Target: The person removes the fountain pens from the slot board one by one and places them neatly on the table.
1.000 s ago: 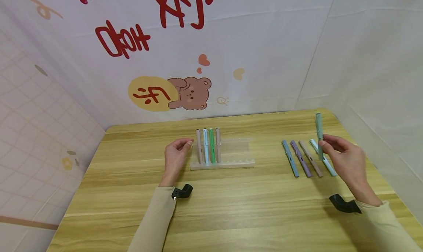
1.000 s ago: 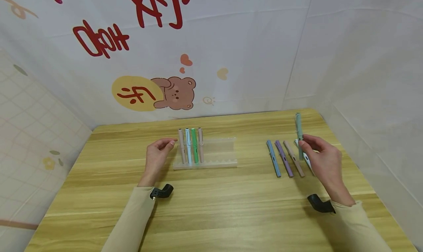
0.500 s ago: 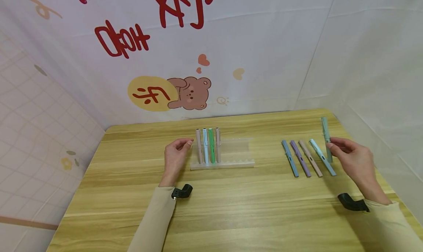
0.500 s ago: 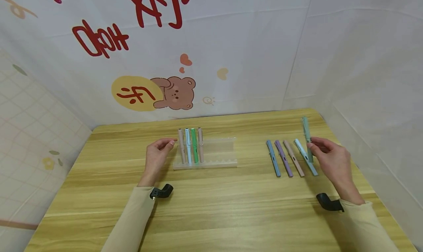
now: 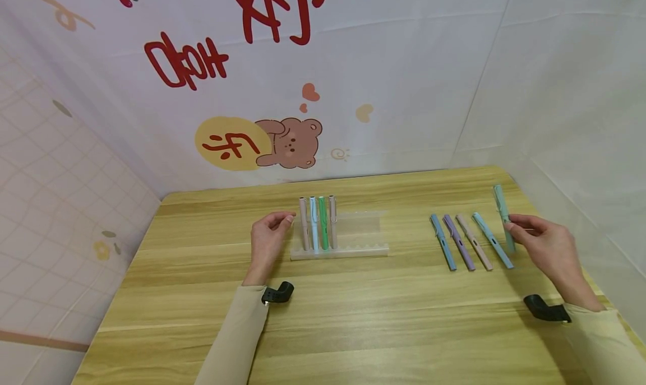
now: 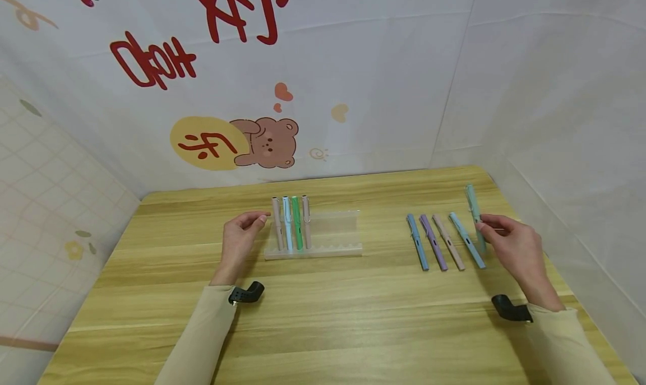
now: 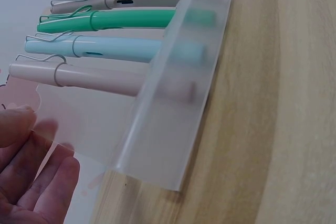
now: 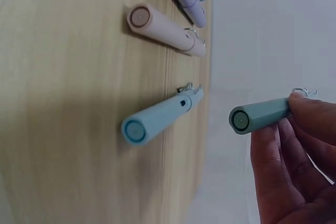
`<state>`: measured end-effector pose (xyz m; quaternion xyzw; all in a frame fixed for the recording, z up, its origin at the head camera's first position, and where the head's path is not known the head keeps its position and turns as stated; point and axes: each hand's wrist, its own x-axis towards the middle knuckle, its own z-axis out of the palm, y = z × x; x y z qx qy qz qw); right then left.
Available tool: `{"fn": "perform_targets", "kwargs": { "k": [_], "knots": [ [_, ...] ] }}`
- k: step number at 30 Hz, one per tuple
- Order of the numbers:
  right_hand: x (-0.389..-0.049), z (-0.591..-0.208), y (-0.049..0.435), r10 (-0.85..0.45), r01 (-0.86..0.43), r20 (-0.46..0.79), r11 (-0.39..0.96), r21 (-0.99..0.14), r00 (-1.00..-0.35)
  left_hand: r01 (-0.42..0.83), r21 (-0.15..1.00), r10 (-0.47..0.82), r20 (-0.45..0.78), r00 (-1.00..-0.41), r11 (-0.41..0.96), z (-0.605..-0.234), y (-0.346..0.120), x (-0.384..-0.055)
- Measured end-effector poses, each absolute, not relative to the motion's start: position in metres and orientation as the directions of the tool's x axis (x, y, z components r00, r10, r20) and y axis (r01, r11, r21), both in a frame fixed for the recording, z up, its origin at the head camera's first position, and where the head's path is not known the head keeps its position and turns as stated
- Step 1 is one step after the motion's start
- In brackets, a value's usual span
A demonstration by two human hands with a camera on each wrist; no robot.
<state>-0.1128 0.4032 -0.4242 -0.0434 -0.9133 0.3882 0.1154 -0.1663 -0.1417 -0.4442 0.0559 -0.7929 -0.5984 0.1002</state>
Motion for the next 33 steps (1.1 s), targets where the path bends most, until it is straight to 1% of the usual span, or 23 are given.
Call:
{"fn": "perform_targets", "kwargs": {
  "k": [9, 15, 23, 33],
  "knots": [
    [-0.114, -0.426, 0.411, 0.151, 0.024, 0.138, 0.755, -0.655, -0.979, 0.039, 0.961, -0.211, 0.099, -0.972, 0.274, -0.445, -0.141, -0.167],
    [-0.115, -0.430, 0.414, 0.115, 0.014, 0.131, 0.799, -0.601, -0.985, 0.040, 0.963, -0.212, 0.099, -0.972, 0.266, -0.445, -0.142, -0.167],
    [-0.115, -0.432, 0.421, 0.059, 0.003, 0.078, 0.818, -0.575, -0.995, 0.036, 0.966, -0.213, 0.093, -0.973, 0.257, -0.447, -0.142, -0.168],
    [-0.117, -0.435, 0.430, 0.034, 0.043, -0.026, 0.838, -0.544, -0.999, 0.025, 0.966, -0.223, 0.085, -0.971, 0.258, -0.447, -0.142, -0.167]
  ]
}}
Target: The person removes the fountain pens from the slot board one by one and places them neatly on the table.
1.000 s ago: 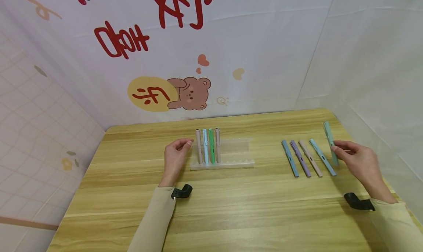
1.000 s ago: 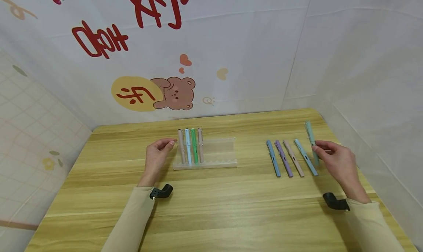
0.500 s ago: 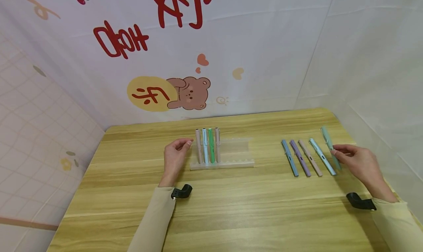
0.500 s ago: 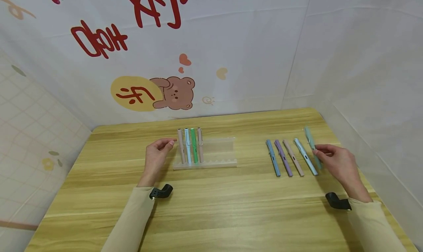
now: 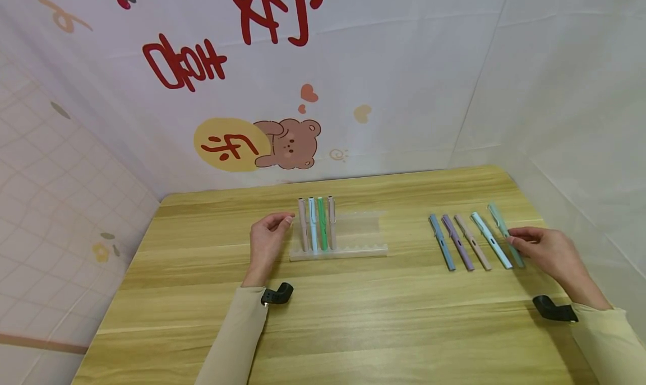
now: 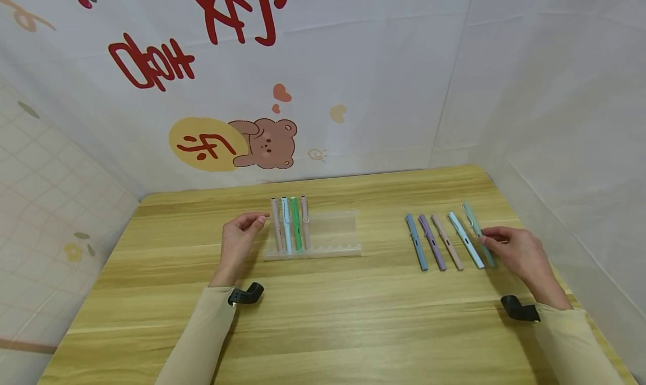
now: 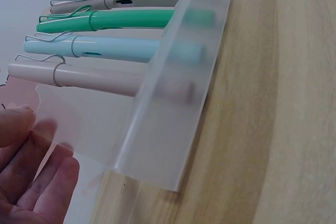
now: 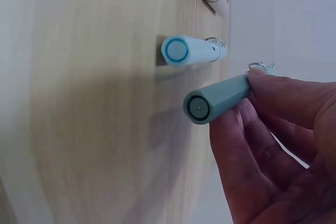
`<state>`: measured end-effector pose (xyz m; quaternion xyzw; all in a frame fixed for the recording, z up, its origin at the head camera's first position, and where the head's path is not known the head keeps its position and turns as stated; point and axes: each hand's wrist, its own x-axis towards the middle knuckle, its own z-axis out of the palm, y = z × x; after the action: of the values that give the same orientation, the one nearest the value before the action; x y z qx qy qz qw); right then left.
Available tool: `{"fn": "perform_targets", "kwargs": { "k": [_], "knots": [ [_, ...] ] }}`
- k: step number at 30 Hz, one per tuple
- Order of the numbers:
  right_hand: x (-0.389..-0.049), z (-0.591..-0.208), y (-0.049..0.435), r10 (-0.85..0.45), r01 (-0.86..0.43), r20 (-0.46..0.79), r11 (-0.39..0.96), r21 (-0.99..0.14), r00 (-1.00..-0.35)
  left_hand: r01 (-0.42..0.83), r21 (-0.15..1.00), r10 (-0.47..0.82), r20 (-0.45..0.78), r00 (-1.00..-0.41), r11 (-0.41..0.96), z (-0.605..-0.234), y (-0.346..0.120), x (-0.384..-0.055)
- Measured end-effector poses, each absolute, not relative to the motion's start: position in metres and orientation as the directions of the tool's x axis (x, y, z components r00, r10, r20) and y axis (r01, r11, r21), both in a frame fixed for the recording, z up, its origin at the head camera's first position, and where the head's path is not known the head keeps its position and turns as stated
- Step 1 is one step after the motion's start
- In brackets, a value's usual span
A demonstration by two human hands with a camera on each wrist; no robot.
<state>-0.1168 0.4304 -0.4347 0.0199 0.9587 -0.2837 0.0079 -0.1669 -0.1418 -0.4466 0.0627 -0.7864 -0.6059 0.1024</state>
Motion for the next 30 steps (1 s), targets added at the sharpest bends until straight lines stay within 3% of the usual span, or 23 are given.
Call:
{"fn": "perform_targets", "kwargs": {
  "k": [30],
  "knots": [
    [-0.127, -0.444, 0.446, -0.051, 0.078, -0.196, 0.798, -0.597, -0.979, 0.038, 0.960, -0.219, 0.102, -0.970, 0.277, -0.447, -0.143, -0.165]
  ]
}}
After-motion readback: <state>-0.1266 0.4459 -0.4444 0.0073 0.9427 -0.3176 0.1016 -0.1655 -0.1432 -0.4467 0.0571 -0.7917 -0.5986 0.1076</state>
